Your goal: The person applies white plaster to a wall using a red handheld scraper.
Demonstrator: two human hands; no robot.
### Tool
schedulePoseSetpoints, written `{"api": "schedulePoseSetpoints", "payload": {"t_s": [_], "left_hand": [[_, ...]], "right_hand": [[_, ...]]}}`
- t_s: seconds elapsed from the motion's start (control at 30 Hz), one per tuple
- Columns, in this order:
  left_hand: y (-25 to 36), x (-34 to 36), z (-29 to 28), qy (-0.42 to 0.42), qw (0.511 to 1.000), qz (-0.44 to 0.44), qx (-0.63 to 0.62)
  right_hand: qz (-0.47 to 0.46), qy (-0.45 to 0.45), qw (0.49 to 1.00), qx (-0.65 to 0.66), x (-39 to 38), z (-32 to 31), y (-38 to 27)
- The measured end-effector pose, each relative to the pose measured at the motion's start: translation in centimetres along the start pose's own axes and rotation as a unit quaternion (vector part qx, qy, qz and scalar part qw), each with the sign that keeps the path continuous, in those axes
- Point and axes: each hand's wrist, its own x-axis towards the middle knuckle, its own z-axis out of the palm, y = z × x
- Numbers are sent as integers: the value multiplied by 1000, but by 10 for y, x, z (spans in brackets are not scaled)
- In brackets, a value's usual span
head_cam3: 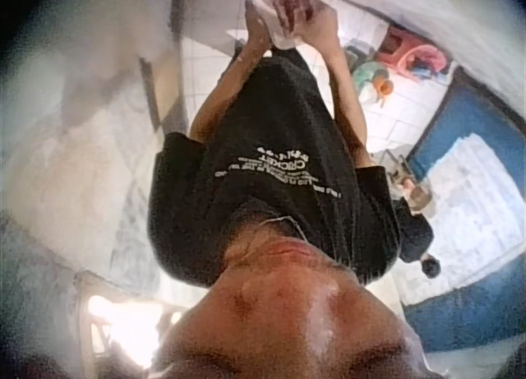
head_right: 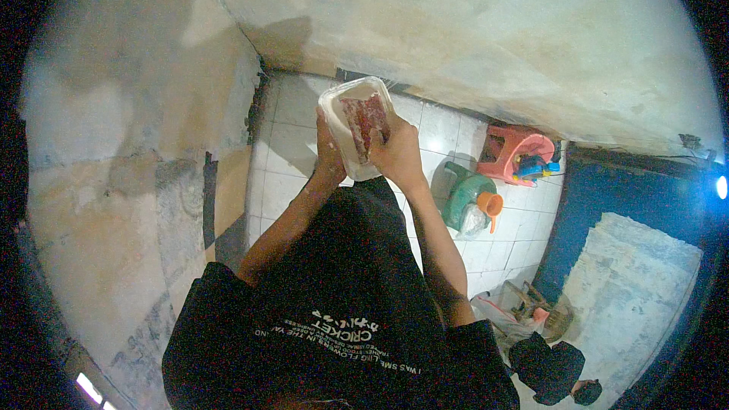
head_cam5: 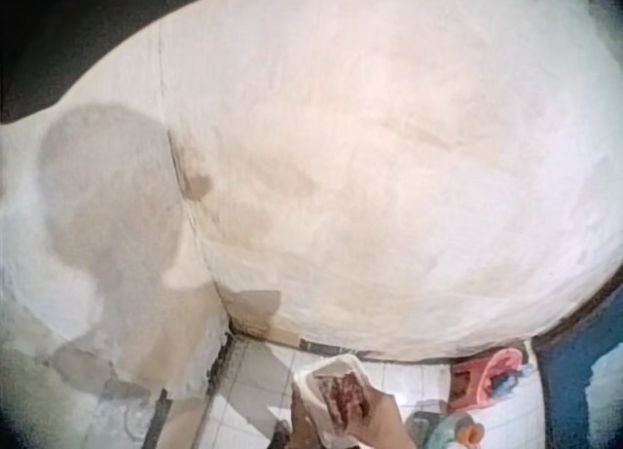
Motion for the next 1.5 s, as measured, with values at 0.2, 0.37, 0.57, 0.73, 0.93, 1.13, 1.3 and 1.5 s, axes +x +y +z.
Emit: {"api": "schedulePoseSetpoints", "payload": {"t_s": [0.2, 0.37, 0.57, 0.73, 0.93, 1.13, 1.3, 1.5], "left_hand": [[7, -3, 5, -16, 1000, -7, -26], [10, 0, 1, -31, 999, -22, -21], [3, 5, -2, -12, 998, -28, -58], [8, 2, 4, -10, 998, -24, -60], [14, -3, 8, -27, 998, -23, -60], [8, 3, -2, -21, 998, -35, -54], [6, 4, -4, -14, 997, -39, -67], [5, 7, -10, 9, 1000, -28, -1]], "right_hand": [[69, -23, 997, 8, 1, -10, 6], [29, 25, 997, -65, -6, -16, -29], [0, 10, 987, -159, -8, 7, -42], [-18, 8, 980, -197, -1, 0, -49], [5, 20, 970, -241, 8, -5, -32], [-10, 11, 984, -180, 10, -1, -22], [-25, 8, 993, -119, 9, 11, -22], [-47, 8, 996, -70, 5, 10, -17]]}}
